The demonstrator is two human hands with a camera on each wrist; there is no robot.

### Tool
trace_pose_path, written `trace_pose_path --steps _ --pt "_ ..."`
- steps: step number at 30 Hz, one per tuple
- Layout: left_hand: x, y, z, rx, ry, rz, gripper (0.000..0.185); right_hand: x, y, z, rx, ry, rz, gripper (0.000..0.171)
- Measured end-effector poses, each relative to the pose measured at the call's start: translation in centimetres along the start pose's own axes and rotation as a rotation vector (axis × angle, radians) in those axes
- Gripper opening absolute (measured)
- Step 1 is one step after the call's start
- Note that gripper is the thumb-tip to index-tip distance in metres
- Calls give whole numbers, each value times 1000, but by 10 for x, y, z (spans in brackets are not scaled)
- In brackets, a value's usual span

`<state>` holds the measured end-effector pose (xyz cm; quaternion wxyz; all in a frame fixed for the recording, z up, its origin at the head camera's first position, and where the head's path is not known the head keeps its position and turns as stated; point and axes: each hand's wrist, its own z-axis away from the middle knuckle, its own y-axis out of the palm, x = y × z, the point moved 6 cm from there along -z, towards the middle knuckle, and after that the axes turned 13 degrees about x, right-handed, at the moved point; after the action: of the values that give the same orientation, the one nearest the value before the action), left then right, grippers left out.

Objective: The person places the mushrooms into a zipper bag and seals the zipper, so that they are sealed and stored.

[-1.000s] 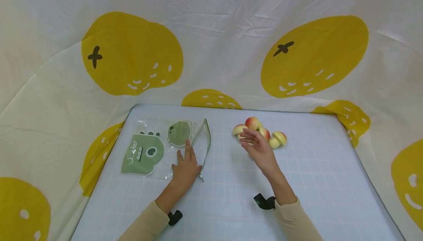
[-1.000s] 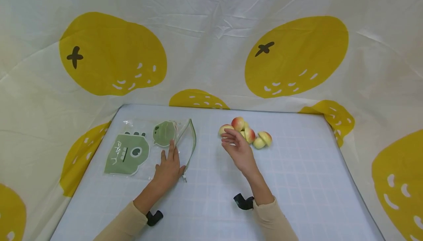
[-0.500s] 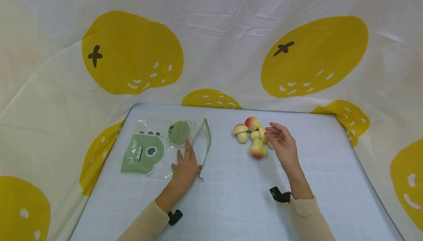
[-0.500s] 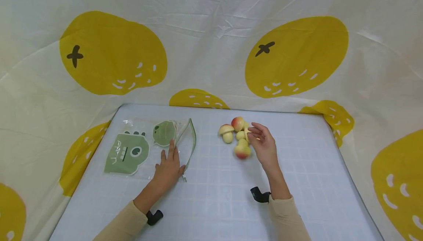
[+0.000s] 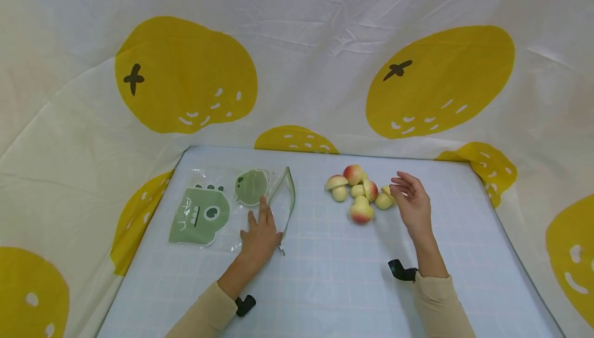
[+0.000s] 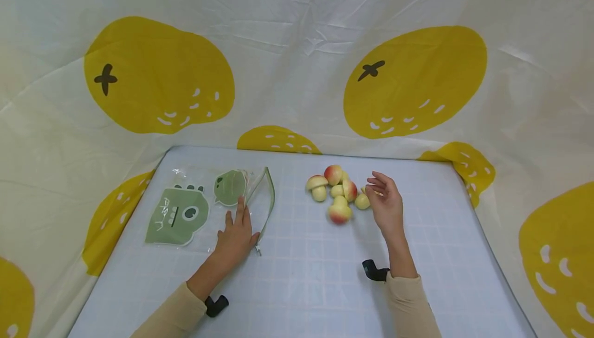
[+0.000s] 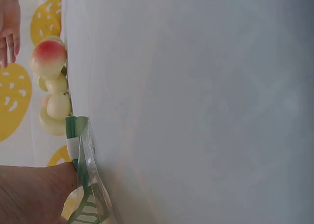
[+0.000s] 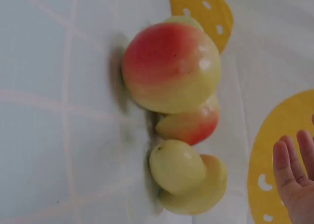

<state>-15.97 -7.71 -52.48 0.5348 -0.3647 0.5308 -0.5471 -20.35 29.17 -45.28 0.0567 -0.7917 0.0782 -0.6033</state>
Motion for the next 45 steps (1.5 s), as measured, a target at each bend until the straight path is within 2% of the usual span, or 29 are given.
trace_pose_path --steps 4,8,11,15,21,25,32,36,40,45 --pt "0 1 0 3 2 -10 83 5 -5 2 -29 1 80 42" --pt "1 2 0 10 -2 -3 84 10 -9 3 -53 15 114 41" --pt "2 3 -1 17 -5 5 84 5 -12 3 -70 40 124 41" --pt "2 3 -1 22 -6 10 84 -12 -17 1 -86 81 121 44" --pt "2 2 -2 31 -10 33 85 -52 -27 -3 -94 153 120 49" --pt "2 2 -1 32 -11 41 86 -67 -29 -3 -45 203 139 55" --pt "2 1 -1 39 -10 27 86 -81 -25 -4 100 358 219 73" --pt "1 0 0 36 -8 30 85 -87 -23 -4 148 436 228 82" --pt "1 0 -1 35 -7 31 85 -91 -21 -3 167 449 244 85" --pt "2 2 -1 42 -8 45 85 -92 -21 -3 158 432 261 79"
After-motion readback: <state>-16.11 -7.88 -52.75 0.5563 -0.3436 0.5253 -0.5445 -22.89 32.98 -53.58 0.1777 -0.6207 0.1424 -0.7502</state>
